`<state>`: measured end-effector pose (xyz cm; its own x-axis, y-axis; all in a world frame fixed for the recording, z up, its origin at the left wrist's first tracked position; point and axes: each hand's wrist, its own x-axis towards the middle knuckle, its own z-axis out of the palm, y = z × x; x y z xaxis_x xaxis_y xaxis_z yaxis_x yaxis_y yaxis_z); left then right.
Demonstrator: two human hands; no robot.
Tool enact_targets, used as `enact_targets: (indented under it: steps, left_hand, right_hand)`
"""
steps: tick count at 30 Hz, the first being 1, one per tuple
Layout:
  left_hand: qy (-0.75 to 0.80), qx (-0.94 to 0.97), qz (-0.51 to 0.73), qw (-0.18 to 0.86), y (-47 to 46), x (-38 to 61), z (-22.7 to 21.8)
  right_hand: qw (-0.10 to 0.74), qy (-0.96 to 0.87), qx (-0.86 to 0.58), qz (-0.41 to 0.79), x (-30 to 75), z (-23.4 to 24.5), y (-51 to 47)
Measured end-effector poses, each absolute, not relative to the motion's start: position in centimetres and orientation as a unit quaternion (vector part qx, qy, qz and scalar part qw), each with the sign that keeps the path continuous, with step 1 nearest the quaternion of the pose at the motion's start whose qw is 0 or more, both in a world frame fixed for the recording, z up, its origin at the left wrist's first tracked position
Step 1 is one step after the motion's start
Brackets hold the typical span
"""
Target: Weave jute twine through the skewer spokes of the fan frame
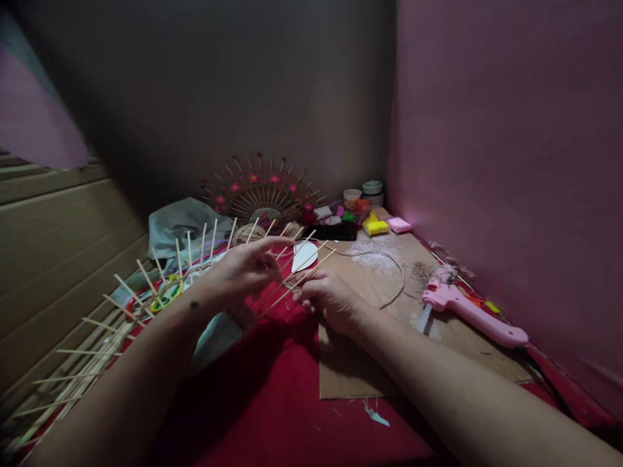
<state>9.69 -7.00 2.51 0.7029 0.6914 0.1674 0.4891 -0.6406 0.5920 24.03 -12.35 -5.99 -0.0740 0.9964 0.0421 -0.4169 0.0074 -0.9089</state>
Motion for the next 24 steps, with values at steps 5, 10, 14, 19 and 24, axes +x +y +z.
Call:
enact_targets:
  steps: [5, 10, 14, 19, 24]
  left_hand:
    - [0.347, 0.866, 0.203, 0.296, -6.9, 9.6, 3.0]
    - [0.347, 0.842, 0.226, 0.346, -7.1, 9.5, 3.3]
    - [0.351, 0.824, 0.225, 0.383, -7.0, 9.3, 3.5]
    - [0.351, 0.82, 0.222, 0.393, -6.6, 9.3, 3.2]
    - [0.349, 0.822, 0.226, 0.388, -6.6, 9.4, 2.9]
  right_hand:
    - [0.568, -0.43, -0.473, 0.518, 24.7, -5.1, -12.3]
    - [0.547, -0.496, -0.562, 0.373, 25.4, -4.2, -12.2]
    - [0.588, -0.48, -0.578, 0.299, 26.4, -3.6, -12.1]
    - [0.661, -0.265, -0.465, 0.526, 27.1, -3.1, -11.9]
    - [0.664, -0.16, -0.32, 0.657, 27.7, -2.7, -11.7]
